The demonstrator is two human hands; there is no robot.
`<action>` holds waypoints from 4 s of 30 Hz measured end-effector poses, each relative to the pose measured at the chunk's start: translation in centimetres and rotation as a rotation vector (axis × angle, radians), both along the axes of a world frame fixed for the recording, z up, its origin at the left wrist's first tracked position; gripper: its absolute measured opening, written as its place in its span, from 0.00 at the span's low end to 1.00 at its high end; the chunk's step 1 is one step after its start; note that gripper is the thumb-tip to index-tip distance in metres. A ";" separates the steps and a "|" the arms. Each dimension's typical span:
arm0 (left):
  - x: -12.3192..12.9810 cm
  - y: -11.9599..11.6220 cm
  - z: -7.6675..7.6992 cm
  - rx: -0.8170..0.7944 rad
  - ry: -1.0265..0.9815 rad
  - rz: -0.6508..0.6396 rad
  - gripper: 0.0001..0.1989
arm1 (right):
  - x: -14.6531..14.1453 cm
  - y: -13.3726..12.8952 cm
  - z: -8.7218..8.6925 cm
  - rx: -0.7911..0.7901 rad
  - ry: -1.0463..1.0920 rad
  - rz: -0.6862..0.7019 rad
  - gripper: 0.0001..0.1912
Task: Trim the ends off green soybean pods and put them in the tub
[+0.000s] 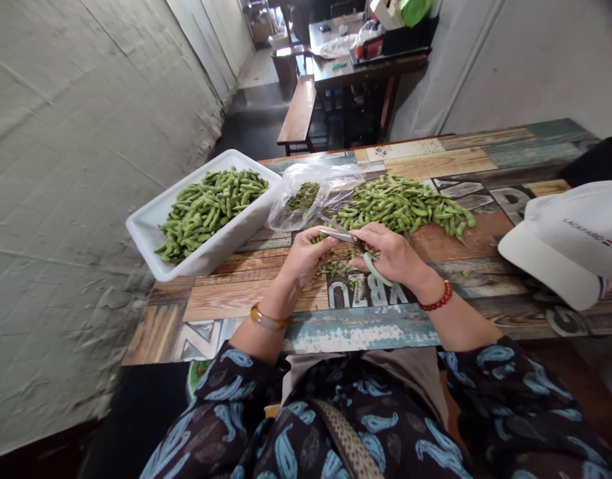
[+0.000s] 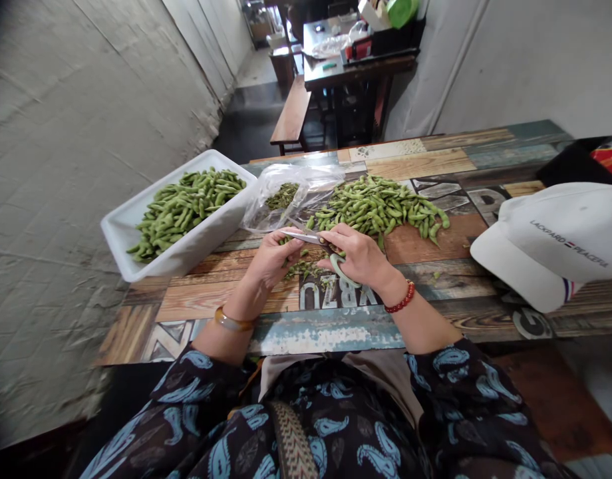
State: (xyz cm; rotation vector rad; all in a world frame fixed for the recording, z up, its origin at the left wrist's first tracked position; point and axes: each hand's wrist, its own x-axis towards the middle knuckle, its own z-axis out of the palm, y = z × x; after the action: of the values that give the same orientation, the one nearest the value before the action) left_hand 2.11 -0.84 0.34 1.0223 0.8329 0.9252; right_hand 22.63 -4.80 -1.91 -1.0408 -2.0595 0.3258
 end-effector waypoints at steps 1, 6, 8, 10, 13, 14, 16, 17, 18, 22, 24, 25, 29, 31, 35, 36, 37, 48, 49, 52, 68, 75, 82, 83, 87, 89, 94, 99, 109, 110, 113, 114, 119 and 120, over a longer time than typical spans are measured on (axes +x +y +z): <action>0.0 0.0 -0.1 0.006 0.001 0.000 0.18 | 0.0 0.0 0.0 -0.001 -0.002 0.002 0.25; -0.1 0.2 -0.6 0.021 -0.010 -0.015 0.17 | 0.1 -0.1 0.0 -0.011 -0.027 -0.007 0.24; 0.0 0.3 -0.6 0.017 -0.013 -0.010 0.17 | 0.2 -0.1 0.0 -0.021 -0.040 -0.012 0.23; 0.0 0.3 -0.5 0.019 -0.009 -0.005 0.17 | 0.2 -0.1 0.0 -0.031 -0.052 -0.017 0.22; 0.0 0.3 -0.2 0.021 0.006 -0.002 0.17 | 0.3 0.0 -0.2 -0.030 -0.045 -0.022 0.21; 0.0 0.3 -0.1 0.013 0.007 -0.001 0.16 | 0.3 0.1 -0.3 -0.026 -0.030 -0.031 0.21; -0.1 0.3 0.1 -0.017 -0.004 -0.002 0.16 | 0.4 0.3 -0.4 -0.013 0.009 -0.069 0.21; -0.1 0.3 0.2 -0.034 -0.014 -0.007 0.16 | 0.5 0.5 -0.5 -0.005 0.030 -0.095 0.22; -0.1 0.3 0.3 -0.048 -0.025 -0.016 0.16 | 0.5 0.5 -0.5 0.002 0.048 -0.119 0.22; -0.1 0.3 0.6 -0.067 -0.081 -0.044 0.18 | 0.4 0.5 -0.4 -0.013 0.079 -0.133 0.25; -0.1 0.3 0.7 -0.063 -0.105 -0.027 0.19 | 0.2 0.3 -0.3 -0.036 0.079 -0.108 0.26; -0.1 0.3 0.7 -0.059 -0.114 -0.015 0.19 | 0.1 0.3 -0.2 -0.043 0.077 -0.096 0.27; 0.0 0.3 0.3 -0.035 -0.141 -0.002 0.20 | -0.2 0.1 -0.4 -0.058 0.054 -0.063 0.29; 0.1 0.3 0.2 -0.032 -0.138 -0.010 0.21 | -0.2 0.1 -0.4 -0.067 0.031 -0.055 0.30; 0.2 0.2 -0.1 -0.037 -0.122 -0.018 0.21 | -0.3 0.1 -0.5 -0.061 0.010 -0.041 0.29; 0.2 0.2 -0.1 -0.036 -0.121 -0.020 0.21 | -0.3 0.1 -0.5 -0.059 0.014 -0.035 0.30; 0.2 0.2 -0.1 -0.034 -0.120 -0.022 0.21 | -0.3 0.1 -0.6 -0.057 0.018 -0.029 0.30; 0.1 0.2 -0.2 -0.036 -0.164 -0.074 0.19 | -0.3 0.1 -0.7 -0.020 0.038 0.016 0.25; 0.1 0.2 -0.1 -0.030 -0.160 -0.071 0.19 | -0.3 0.1 -0.7 -0.020 0.035 0.019 0.24; 0.0 0.2 0.2 -0.023 -0.138 -0.041 0.21 | -0.3 0.1 -0.6 -0.020 0.034 0.028 0.24; -0.7 0.8 0.1 -0.075 -0.166 -0.138 0.17 | 0.3 0.6 -1.2 0.024 -0.023 -0.015 0.22; -1.2 1.3 0.3 -0.189 -0.229 -0.124 0.19 | 1.5 1.6 -1.0 0.106 0.127 -0.240 0.21; -2.0 7.0 2.8 -0.097 -0.062 0.118 0.13 | 1.5 1.5 -0.7 0.112 0.179 -0.251 0.22; -2.0 8.3 3.1 -0.056 0.024 0.177 0.12 | 1.5 1.5 -0.6 0.118 0.183 -0.246 0.21; -1.7 12.0 3.8 0.213 0.335 0.278 0.06 | 1.5 1.4 -0.4 0.122 0.190 -0.242 0.20; -1.7 12.5 3.6 0.318 0.458 0.266 0.09 | 1.6 1.4 -0.2 0.121 0.192 -0.253 0.20; -2.7 10.4 2.5 0.453 0.582 0.236 0.13 | 1.6 1.3 0.0 0.118 0.192 -0.255 0.20; -4.7 6.8 1.3 0.498 0.658 0.130 0.13 | 1.6 1.1 0.2 0.112 0.191 -0.250 0.20; -7.0 5.6 -0.3 0.570 0.918 0.195 0.09 | 1.5 0.9 0.3 0.130 0.168 -0.255 0.20; -6.7 6.3 -0.2 0.615 0.985 0.195 0.09 | 1.5 0.8 0.2 0.128 0.170 -0.252 0.20; -5.3 8.5 0.5 0.744 1.274 0.137 0.10 | 1.5 0.8 0.2 0.123 0.166 -0.250 0.20; -4.7 9.0 0.7 0.753 1.378 0.114 0.10 | 1.5 0.9 0.2 0.121 0.163 -0.252 0.20; -3.2 9.9 0.5 0.604 1.686 0.034 0.19 | 1.5 0.9 0.2 0.097 0.178 -0.260 0.20; -3.3 9.9 0.3 0.584 1.686 0.025 0.19 | 1.5 0.9 0.2 0.091 0.182 -0.259 0.20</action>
State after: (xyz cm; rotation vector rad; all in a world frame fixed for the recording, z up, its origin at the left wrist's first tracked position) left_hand -1.23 9.06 0.67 2.3432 1.9711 0.0797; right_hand 24.10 -3.88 -1.69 -1.1621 -1.7389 0.1844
